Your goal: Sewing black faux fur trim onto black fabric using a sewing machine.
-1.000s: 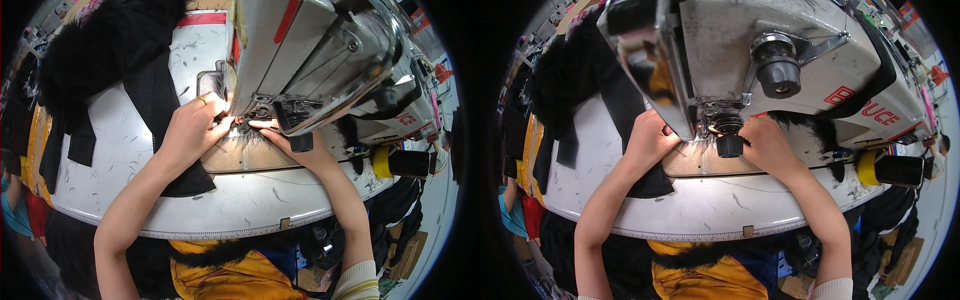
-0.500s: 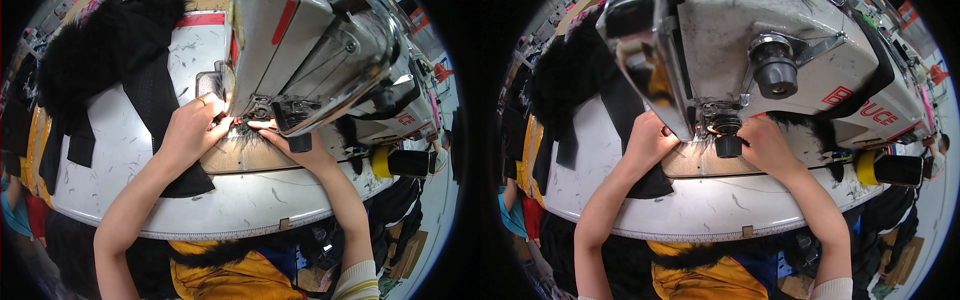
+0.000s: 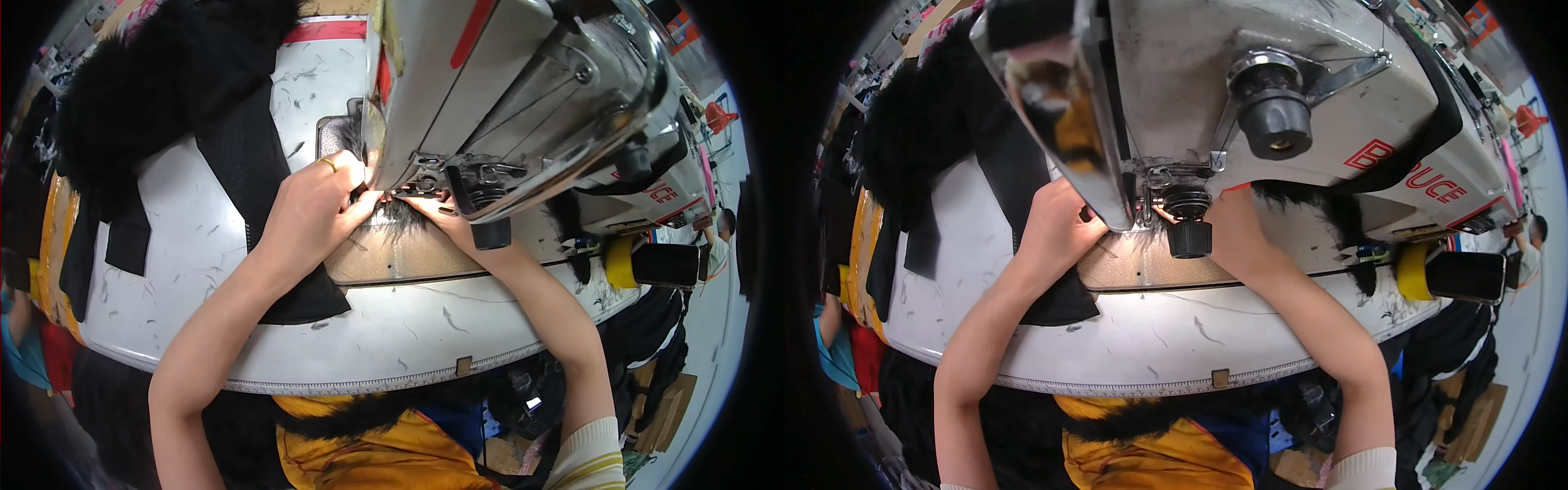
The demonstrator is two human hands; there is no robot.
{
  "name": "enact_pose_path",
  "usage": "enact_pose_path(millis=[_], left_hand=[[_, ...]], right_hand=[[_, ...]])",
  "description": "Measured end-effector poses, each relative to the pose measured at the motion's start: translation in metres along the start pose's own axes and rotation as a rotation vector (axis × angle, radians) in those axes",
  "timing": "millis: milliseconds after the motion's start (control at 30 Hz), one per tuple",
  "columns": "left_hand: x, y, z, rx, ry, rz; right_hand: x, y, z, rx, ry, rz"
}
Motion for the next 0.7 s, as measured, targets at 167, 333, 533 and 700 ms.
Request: enact_pose_path(millis=[167, 333, 533, 700], left_hand=[[0.004, 0.0, -0.002, 0.019, 0.061, 0.06], [0.012, -0.002, -0.002, 0.065, 0.1, 0.149], [0.043, -0.05, -0.023, 0.237, 0.347, 0.251], [0.03, -0.03, -0.004, 0.036, 0.288, 0.367]], right_hand=[[0.009, 0.001, 0.0, 0.068, 0.054, -0.016], [0.023, 0.015, 0.006, 0.048, 0.047, -0.12], [0.008, -0.059, -0.021, 0.452, -0.008, -0.025], [-0.02, -0.056, -0.021, 0.192, 0.14, -0.287]])
Point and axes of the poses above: each hand's wrist, its own z-axis towards the middle knuckle, its own y-axis out of the palm, x = y × z, the point moved 8 cm from there along z, towards the middle knuckle, and after that the axes turned 12 degrees about -x, right-handed, at the moved point
